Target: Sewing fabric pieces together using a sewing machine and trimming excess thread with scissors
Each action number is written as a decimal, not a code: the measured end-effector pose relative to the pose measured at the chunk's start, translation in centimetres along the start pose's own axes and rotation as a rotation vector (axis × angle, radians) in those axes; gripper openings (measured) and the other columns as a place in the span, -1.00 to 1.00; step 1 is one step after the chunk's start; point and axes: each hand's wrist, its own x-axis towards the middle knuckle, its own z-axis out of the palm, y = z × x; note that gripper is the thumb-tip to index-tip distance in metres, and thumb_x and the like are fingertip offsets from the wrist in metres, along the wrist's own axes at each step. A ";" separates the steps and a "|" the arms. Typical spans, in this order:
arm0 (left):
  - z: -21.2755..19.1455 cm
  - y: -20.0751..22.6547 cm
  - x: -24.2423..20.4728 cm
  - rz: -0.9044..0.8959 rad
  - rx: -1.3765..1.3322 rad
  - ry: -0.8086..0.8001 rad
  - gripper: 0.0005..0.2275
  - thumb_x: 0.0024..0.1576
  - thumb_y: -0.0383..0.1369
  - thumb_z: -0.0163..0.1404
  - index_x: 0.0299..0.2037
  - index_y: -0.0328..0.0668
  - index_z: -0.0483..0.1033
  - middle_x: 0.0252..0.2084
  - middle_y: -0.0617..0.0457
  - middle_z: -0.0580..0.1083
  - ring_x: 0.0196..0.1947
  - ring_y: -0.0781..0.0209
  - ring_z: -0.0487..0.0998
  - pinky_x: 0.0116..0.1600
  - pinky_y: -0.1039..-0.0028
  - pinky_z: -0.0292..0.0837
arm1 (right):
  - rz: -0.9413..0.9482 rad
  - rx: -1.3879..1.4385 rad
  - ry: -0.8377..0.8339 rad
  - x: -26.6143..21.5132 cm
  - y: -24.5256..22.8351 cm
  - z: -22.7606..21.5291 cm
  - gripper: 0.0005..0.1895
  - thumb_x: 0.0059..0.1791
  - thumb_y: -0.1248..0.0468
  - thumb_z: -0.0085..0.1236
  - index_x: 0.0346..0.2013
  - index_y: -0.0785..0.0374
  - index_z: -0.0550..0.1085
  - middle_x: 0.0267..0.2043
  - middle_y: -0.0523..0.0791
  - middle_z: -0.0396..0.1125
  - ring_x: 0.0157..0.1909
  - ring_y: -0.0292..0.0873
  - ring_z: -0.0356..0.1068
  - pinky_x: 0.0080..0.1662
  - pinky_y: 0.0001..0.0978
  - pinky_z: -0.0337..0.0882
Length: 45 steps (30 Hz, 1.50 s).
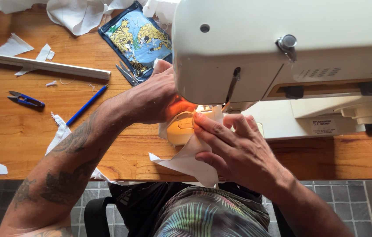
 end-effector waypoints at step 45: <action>1.1 1.9 -2.4 -0.265 0.027 0.221 -0.85 0.17 -0.03 0.47 -0.28 0.29 0.82 0.15 0.11 0.48 0.21 -0.09 0.30 0.10 -0.03 0.09 | 0.022 0.052 -0.060 0.5 0.7 0.5 -0.43 0.28 -0.22 0.10 0.44 0.00 0.56 0.63 -0.35 0.35 0.13 0.09 0.33 0.18 0.01 0.43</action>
